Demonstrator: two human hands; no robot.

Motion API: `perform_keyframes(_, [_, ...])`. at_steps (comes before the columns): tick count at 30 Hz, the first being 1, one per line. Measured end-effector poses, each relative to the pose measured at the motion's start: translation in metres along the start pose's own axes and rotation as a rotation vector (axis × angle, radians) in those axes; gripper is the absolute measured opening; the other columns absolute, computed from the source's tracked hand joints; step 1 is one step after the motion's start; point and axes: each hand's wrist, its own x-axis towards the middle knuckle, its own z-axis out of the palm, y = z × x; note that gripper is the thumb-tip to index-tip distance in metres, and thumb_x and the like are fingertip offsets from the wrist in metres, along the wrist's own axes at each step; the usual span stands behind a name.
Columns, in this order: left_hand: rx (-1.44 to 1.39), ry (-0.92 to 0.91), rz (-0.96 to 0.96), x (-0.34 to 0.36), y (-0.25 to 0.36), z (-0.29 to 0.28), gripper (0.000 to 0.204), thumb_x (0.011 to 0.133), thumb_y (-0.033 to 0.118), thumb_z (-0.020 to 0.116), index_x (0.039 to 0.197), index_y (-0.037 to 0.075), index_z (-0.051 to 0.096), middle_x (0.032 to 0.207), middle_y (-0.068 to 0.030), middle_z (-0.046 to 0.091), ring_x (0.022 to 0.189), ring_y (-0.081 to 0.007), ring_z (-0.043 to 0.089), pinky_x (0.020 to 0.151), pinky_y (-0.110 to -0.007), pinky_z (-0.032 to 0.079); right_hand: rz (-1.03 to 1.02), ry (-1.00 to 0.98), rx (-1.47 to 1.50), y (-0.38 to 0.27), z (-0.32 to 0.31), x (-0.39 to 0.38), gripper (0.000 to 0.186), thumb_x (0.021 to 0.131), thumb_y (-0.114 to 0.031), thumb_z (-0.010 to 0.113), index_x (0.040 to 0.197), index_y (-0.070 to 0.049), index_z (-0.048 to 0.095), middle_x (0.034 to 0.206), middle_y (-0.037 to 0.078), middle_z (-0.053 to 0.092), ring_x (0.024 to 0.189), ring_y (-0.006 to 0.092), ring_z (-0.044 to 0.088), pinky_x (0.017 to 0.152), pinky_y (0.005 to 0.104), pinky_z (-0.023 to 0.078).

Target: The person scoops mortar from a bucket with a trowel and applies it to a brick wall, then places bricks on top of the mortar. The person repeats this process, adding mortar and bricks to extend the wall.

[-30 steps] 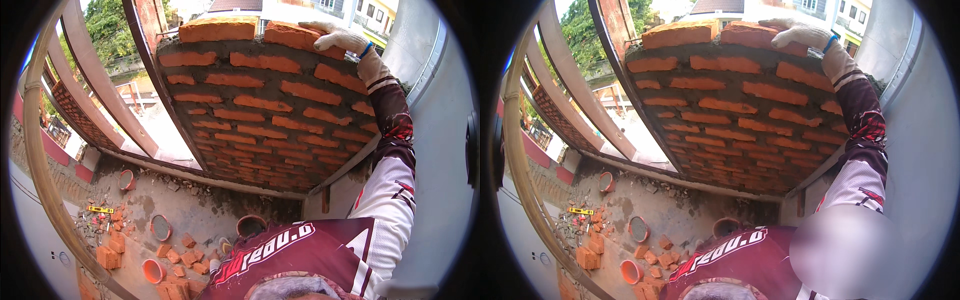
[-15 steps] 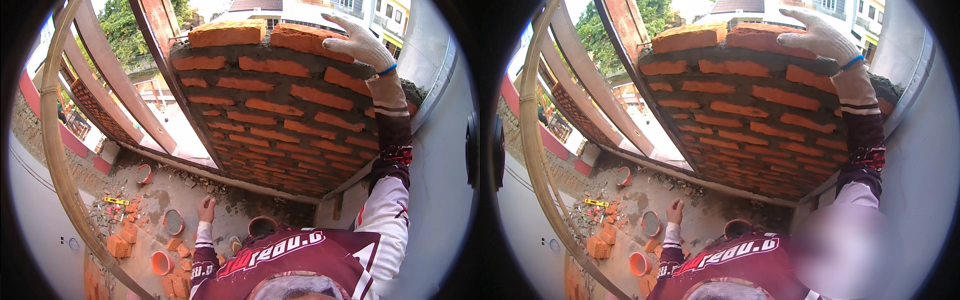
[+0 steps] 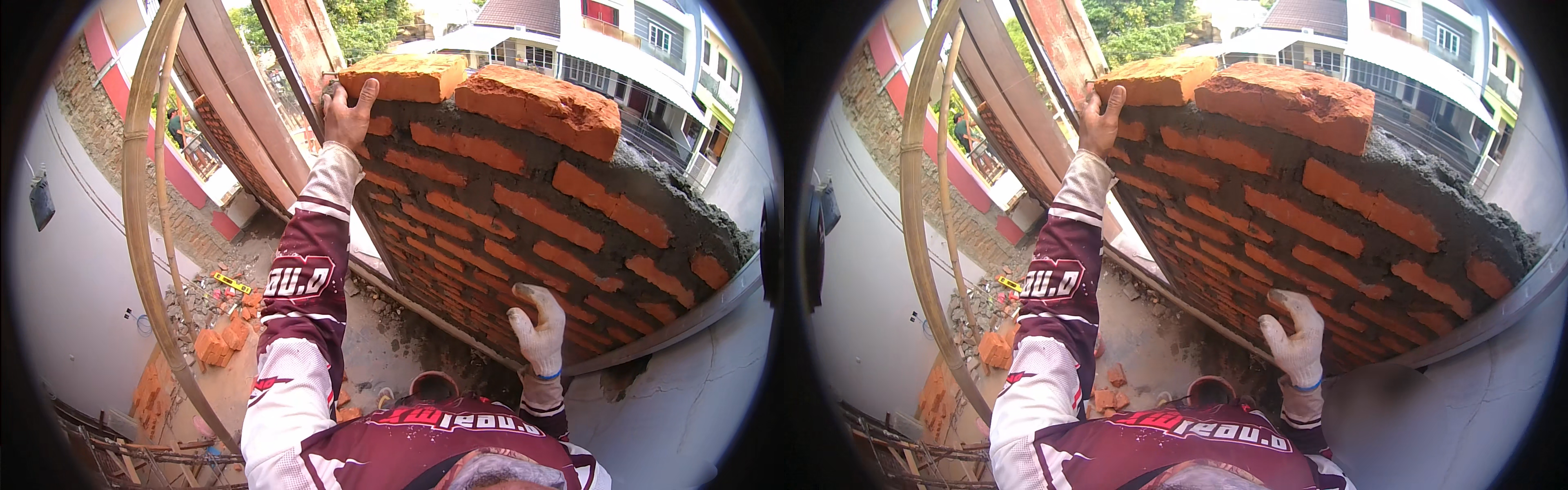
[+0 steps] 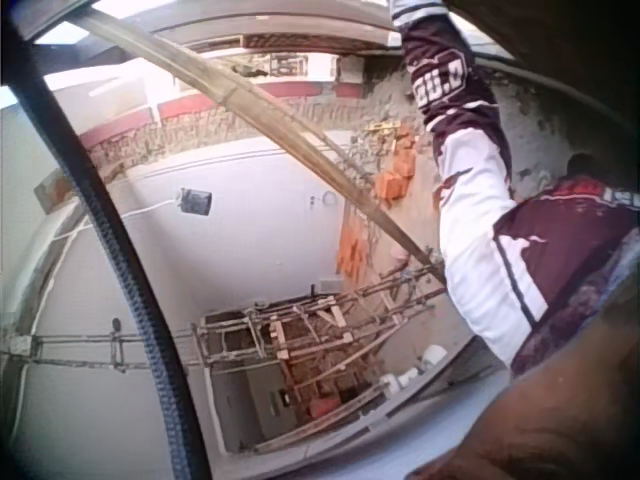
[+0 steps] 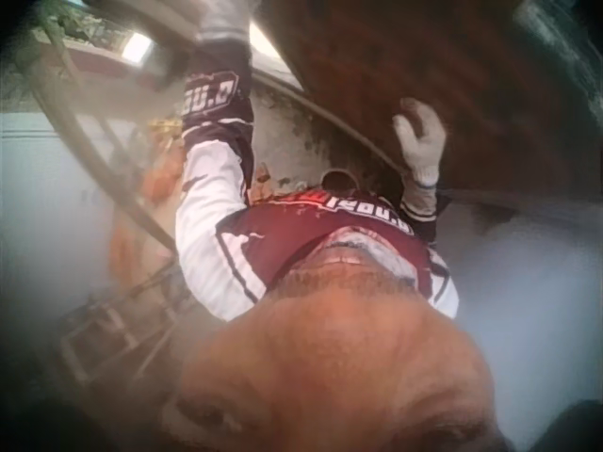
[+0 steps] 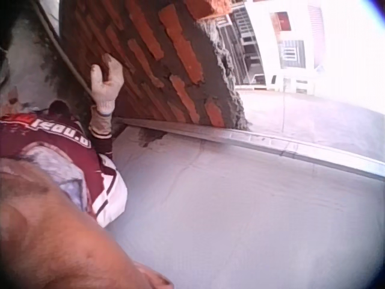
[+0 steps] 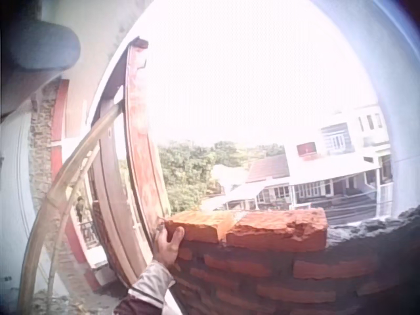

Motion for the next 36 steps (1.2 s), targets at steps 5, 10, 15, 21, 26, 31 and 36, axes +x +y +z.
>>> perform_keyframes(5, [0.062,0.038,0.019,0.003,-0.024,0.011,0.115,0.089,0.082,0.056,0.154,-0.011,0.039,0.158,-0.0410,0.033,0.154,-0.0483,0.025,0.126,-0.045,0.022,0.027,-0.174,0.140,0.032,0.020,-0.024,0.039,0.083,-0.023,0.082,0.112,0.001,0.074,0.109,0.020,0.074,0.100,0.0356,0.072,0.089,0.0411,0.057])
perform_keyframes(10, [0.094,-0.014,0.053,0.006,-0.029,0.007,0.113,0.093,0.080,0.052,0.158,-0.009,0.031,0.158,-0.0398,0.034,0.154,-0.0506,0.023,0.125,-0.049,0.022,-0.047,-0.309,0.208,0.049,0.019,-0.003,0.037,0.083,-0.023,0.082,0.109,0.001,0.074,0.109,0.019,0.074,0.100,0.0364,0.071,0.089,0.0421,0.056])
perform_keyframes(15, [0.009,0.104,0.120,-0.014,0.000,0.013,0.109,0.093,0.077,0.055,0.163,-0.002,0.028,0.163,-0.0334,0.032,0.156,-0.0468,0.020,0.126,-0.051,0.020,-0.107,-0.319,0.203,0.063,0.005,0.028,0.033,0.084,-0.020,0.081,0.108,0.001,0.074,0.110,0.018,0.074,0.101,0.0357,0.071,0.089,0.0429,0.055])
perform_keyframes(21, [0.172,0.123,0.427,-0.044,0.057,0.019,0.107,0.091,0.081,0.055,0.161,0.002,0.036,0.167,-0.0274,0.028,0.157,-0.0436,0.019,0.126,-0.053,0.020,-0.016,-0.348,0.266,0.074,-0.003,0.049,0.034,0.086,-0.021,0.079,0.112,0.000,0.073,0.112,0.019,0.074,0.104,0.0360,0.071,0.090,0.0416,0.056])
perform_keyframes(26, [0.187,0.044,0.444,-0.039,0.070,0.022,0.089,0.093,0.073,0.060,0.151,0.006,0.055,0.163,-0.0262,0.037,0.156,-0.0442,0.025,0.125,-0.055,0.022,0.033,-0.381,0.233,0.077,-0.006,0.054,0.036,0.089,-0.023,0.078,0.116,0.000,0.072,0.115,0.019,0.073,0.106,0.0357,0.071,0.090,0.0399,0.057])
perform_keyframes(31, [0.146,0.038,0.412,-0.042,0.074,0.026,0.078,0.096,0.065,0.063,0.147,0.007,0.059,0.161,-0.0263,0.041,0.155,-0.0451,0.028,0.125,-0.054,0.022,0.058,-0.392,0.280,0.077,-0.007,0.055,0.035,0.086,-0.015,0.076,0.117,0.002,0.072,0.113,0.021,0.072,0.102,0.0371,0.071,0.088,0.0403,0.056])
perform_keyframes(36, [0.196,0.071,0.637,-0.057,0.096,0.030,0.076,0.095,0.062,0.066,0.150,0.010,0.058,0.161,-0.0229,0.045,0.156,-0.0451,0.026,0.125,-0.059,0.019,0.058,-0.401,0.269,0.078,-0.007,0.056,0.034,0.089,-0.018,0.077,0.117,0.001,0.072,0.115,0.019,0.072,0.105,0.0359,0.071,0.089,0.0402,0.057])
